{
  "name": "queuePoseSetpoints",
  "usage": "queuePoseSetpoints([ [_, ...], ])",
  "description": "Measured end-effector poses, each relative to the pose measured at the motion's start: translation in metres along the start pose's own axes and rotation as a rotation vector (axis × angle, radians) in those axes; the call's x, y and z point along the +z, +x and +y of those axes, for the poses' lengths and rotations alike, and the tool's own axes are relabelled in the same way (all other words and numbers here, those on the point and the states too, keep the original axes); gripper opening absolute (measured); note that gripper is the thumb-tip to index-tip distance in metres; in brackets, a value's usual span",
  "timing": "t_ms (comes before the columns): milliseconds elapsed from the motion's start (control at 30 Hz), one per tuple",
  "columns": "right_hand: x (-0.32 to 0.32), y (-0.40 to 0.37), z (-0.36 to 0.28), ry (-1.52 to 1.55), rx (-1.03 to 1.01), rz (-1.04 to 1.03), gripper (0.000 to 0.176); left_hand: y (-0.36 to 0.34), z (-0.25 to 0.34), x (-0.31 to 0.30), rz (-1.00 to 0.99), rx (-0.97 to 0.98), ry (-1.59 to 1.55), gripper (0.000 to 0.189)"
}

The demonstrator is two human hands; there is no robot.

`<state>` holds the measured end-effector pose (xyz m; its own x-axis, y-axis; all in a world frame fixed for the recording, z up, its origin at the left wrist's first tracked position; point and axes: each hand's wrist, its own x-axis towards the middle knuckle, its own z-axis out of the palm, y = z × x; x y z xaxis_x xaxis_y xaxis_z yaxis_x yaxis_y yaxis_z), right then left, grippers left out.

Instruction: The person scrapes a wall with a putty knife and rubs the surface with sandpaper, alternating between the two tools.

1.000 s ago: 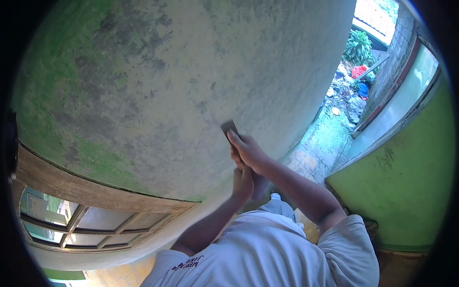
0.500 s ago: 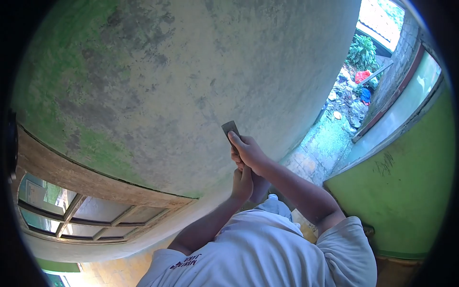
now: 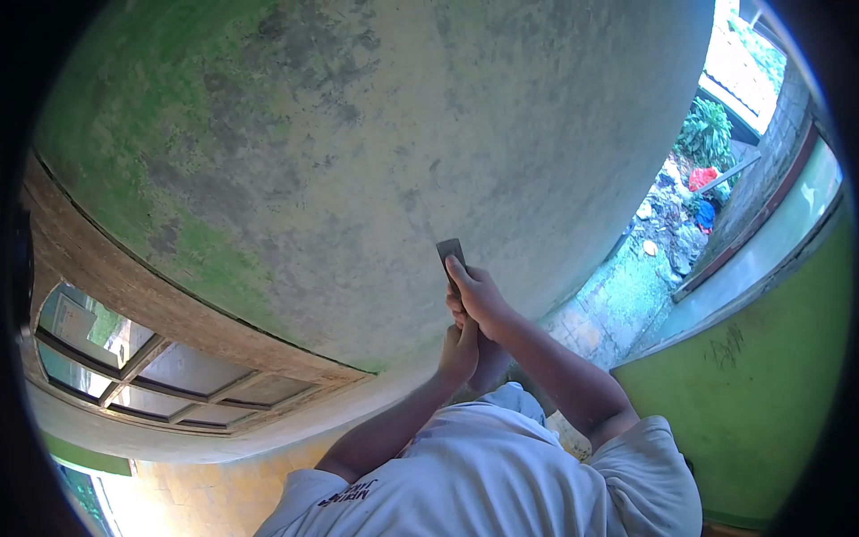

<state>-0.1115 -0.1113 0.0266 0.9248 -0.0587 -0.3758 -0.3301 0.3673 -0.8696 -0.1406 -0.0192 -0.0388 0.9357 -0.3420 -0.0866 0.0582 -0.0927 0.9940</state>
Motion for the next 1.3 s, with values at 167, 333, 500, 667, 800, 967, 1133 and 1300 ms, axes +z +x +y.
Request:
queuePoseSetpoints([
  [167,0.024,-0.002,-0.073,-0.051,-0.172,-0.006,0.049,0.038,0.064,-0.015,-0.021,0.152,0.118,0.056],
  [333,0.017,-0.015,-0.055,-0.067,-0.184,0.003,0.050,0.020,0.036,-0.004,-0.026,0.124,0.058,0.054],
  [500,0.009,-0.008,-0.031,-0.156,-0.054,0.001,0.048,0.014,0.020,0.004,0.044,0.181,0.012,0.053],
  [667,0.018,0.000,-0.062,-0.086,-0.122,-0.009,0.047,0.031,0.047,-0.004,-0.022,0.117,-0.059,0.050],
  [800,0.009,-0.014,-0.033,-0.135,-0.095,-0.017,0.048,0.006,0.021,0.007,0.010,0.112,-0.053,0.051],
  [967,0.016,0.000,-0.057,-0.175,-0.141,0.013,0.047,0.032,0.044,-0.005,-0.045,0.086,0.039,0.055],
  [1133,0.019,-0.009,-0.064,-0.124,-0.183,-0.045,0.048,0.028,0.046,-0.004,-0.061,0.081,-0.024,0.053],
  [1300,0.000,-0.012,-0.022,-0.091,-0.018,0.004,0.048,0.000,0.013,0.010,0.064,0.089,0.032,0.055],
])
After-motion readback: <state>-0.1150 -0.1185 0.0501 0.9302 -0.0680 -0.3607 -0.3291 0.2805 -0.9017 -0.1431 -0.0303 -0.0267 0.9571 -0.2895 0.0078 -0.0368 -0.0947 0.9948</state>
